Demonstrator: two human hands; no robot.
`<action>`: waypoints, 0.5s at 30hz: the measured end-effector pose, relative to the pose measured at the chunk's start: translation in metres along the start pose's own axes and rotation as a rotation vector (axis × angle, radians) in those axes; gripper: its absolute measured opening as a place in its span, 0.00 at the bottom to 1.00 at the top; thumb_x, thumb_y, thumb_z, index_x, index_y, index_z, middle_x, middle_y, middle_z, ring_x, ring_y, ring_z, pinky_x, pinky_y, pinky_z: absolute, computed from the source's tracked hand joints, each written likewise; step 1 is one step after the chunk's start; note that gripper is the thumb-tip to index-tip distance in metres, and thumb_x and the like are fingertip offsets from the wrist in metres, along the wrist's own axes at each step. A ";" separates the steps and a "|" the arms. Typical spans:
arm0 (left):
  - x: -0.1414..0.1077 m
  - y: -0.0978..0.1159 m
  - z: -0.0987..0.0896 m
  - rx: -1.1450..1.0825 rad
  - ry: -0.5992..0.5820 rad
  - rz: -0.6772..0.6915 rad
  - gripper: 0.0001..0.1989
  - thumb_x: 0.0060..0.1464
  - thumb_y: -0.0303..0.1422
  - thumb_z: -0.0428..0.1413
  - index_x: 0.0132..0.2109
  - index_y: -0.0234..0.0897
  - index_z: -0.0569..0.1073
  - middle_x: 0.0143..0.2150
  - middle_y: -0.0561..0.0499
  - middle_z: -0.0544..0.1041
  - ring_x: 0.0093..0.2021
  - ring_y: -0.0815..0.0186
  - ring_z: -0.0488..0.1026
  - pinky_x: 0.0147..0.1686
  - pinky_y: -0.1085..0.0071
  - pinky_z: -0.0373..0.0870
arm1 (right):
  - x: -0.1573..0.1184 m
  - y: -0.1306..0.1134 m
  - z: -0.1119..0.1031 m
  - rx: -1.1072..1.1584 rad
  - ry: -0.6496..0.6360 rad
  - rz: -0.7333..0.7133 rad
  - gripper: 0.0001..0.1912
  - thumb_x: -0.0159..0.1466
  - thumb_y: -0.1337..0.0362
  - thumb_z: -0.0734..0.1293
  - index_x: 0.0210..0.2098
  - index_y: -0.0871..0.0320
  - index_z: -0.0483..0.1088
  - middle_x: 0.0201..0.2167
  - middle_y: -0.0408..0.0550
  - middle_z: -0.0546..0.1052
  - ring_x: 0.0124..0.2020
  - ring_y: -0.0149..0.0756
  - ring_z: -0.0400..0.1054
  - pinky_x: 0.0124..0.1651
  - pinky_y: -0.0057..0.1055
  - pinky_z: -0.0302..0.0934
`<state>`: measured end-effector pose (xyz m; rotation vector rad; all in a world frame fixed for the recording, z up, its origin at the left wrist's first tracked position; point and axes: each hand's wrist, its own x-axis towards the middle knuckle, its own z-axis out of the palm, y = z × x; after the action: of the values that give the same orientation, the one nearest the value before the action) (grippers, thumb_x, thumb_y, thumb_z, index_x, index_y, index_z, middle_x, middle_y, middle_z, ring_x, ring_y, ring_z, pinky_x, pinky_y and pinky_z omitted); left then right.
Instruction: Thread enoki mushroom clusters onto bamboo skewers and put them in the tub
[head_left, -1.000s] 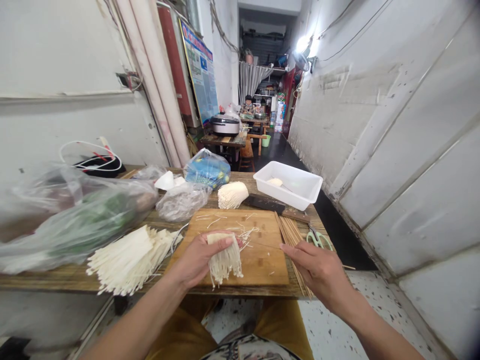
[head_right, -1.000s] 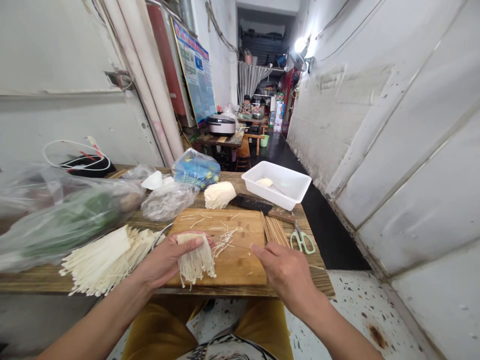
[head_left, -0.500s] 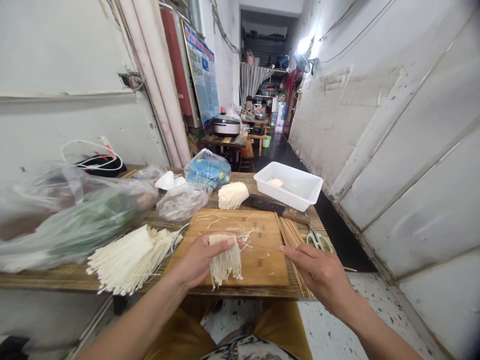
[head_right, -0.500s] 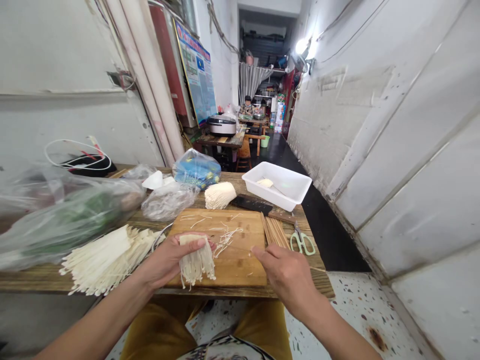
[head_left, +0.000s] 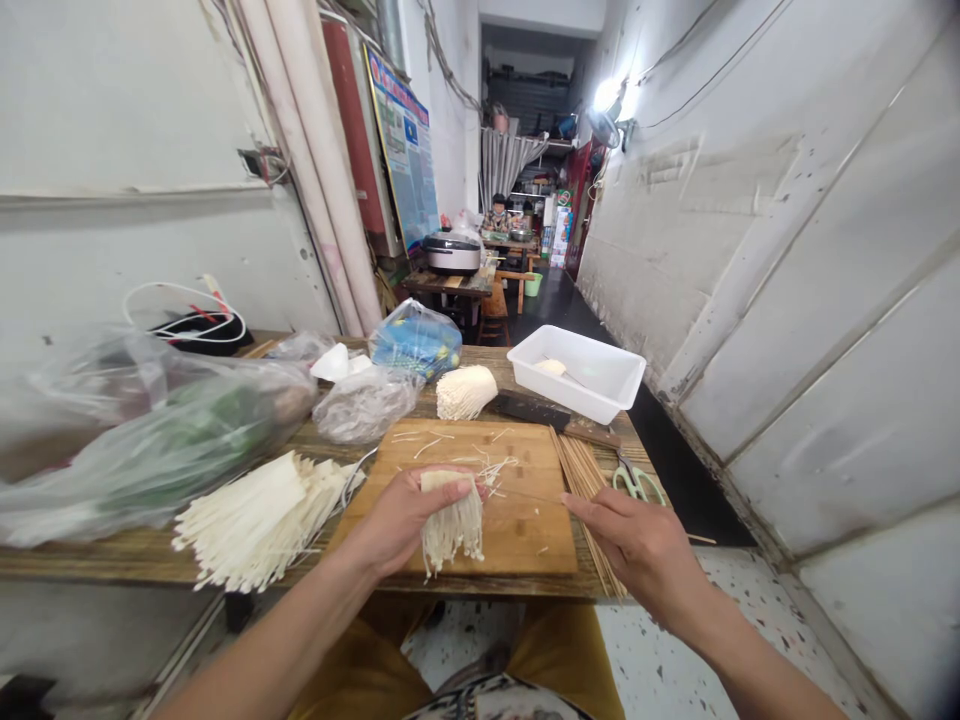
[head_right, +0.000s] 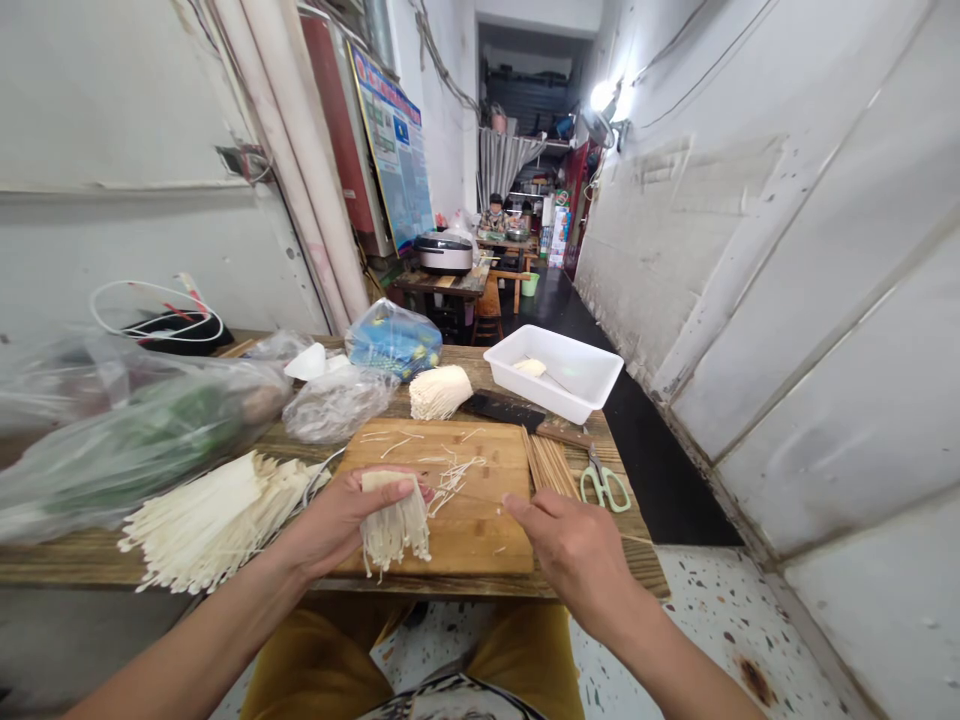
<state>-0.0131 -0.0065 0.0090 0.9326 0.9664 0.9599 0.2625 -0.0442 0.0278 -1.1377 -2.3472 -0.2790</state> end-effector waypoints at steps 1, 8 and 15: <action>0.000 0.000 0.000 0.006 -0.001 0.004 0.13 0.43 0.36 0.65 0.35 0.33 0.80 0.35 0.44 0.81 0.33 0.63 0.76 0.38 0.70 0.70 | 0.000 0.000 0.000 -0.007 -0.001 0.001 0.18 0.67 0.70 0.57 0.49 0.51 0.73 0.23 0.43 0.72 0.22 0.26 0.63 0.24 0.20 0.53; 0.000 0.002 0.004 0.019 0.023 0.013 0.14 0.41 0.37 0.66 0.34 0.31 0.80 0.35 0.43 0.81 0.33 0.62 0.75 0.36 0.70 0.71 | 0.002 -0.001 0.001 -0.023 -0.018 0.014 0.17 0.67 0.69 0.56 0.47 0.53 0.74 0.23 0.43 0.72 0.22 0.26 0.64 0.25 0.21 0.53; 0.002 0.003 0.005 0.018 0.049 0.034 0.14 0.41 0.37 0.66 0.34 0.32 0.80 0.35 0.43 0.82 0.33 0.62 0.76 0.38 0.71 0.70 | 0.002 0.001 0.004 -0.037 0.008 0.008 0.17 0.67 0.69 0.57 0.48 0.53 0.74 0.22 0.43 0.72 0.21 0.25 0.64 0.23 0.21 0.51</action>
<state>-0.0083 -0.0046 0.0124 0.9464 1.0050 1.0080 0.2605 -0.0405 0.0252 -1.1613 -2.3393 -0.3249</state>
